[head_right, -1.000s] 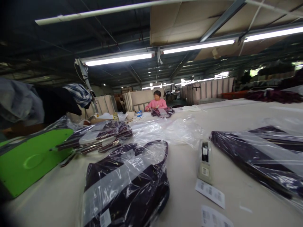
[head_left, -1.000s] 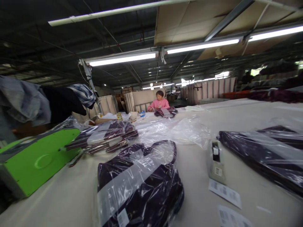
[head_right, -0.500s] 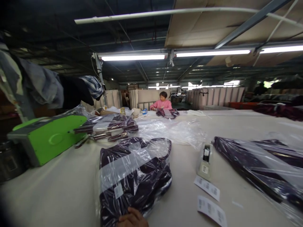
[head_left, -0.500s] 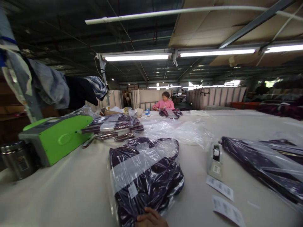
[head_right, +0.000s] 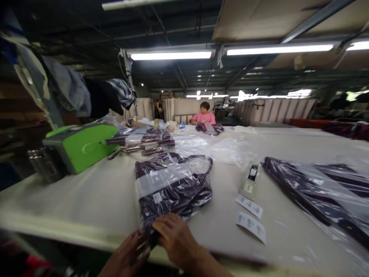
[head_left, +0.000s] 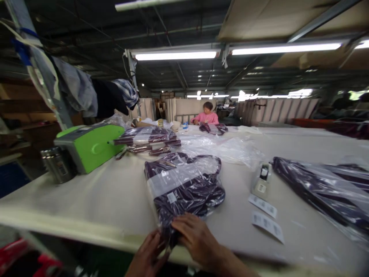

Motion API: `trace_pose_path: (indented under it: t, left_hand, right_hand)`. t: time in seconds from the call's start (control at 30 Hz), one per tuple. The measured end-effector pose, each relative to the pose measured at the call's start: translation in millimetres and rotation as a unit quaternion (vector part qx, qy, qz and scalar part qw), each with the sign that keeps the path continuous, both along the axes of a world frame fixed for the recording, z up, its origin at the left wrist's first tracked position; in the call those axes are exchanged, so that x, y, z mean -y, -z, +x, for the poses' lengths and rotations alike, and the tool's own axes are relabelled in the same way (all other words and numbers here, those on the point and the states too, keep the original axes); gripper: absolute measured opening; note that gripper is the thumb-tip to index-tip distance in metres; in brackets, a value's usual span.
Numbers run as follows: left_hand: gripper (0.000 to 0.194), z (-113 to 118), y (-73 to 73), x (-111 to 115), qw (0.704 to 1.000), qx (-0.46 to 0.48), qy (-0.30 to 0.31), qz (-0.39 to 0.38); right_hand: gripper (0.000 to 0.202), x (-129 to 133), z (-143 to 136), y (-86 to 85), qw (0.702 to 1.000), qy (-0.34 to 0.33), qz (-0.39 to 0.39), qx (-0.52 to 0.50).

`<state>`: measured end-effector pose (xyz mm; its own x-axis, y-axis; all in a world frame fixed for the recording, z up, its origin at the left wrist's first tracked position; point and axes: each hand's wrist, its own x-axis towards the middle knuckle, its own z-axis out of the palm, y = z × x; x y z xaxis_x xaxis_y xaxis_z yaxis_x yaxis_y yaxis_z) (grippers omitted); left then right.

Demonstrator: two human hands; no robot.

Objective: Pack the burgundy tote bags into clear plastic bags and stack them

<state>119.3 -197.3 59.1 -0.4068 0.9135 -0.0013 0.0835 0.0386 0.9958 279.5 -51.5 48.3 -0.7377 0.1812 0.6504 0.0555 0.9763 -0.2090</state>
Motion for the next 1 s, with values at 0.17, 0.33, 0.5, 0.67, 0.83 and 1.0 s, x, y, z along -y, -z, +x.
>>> trace_pose_path:
  t: [0.17, 0.33, 0.5, 0.67, 0.83, 1.0]
  left_hand:
    - [0.053, 0.1, -1.3, -4.6, 0.936, 0.348, -0.024, -0.052]
    - [0.041, 0.3, -11.2, -18.4, 0.932, 0.361, -0.011, -0.032]
    - [0.045, 1.3, -17.4, -33.2, 0.939, 0.340, 0.025, -0.042]
    - [0.043, -3.6, -20.0, -39.5, 0.931, 0.351, 0.062, -0.075]
    - [0.042, -4.2, -22.3, -47.9, 0.935, 0.336, 0.068, -0.090]
    - [0.044, -3.9, -41.3, -55.3, 0.938, 0.323, 0.097, -0.083]
  right_hand:
    - [0.034, 3.3, 4.0, -9.7, 0.998, -0.011, -0.059, 0.012]
    - [0.041, 2.1, 4.6, -13.2, 0.999, 0.004, -0.034, -0.012]
    - [0.058, 12.0, 7.4, -4.4, 0.995, 0.046, 0.050, -0.078]
    - [0.064, 25.7, 14.8, 16.3, 0.992, 0.075, 0.076, -0.068]
    - [0.068, 25.8, 15.9, 21.3, 0.993, 0.079, 0.084, -0.039]
    - [0.058, 7.1, 6.2, 7.1, 0.985, 0.097, 0.079, -0.121]
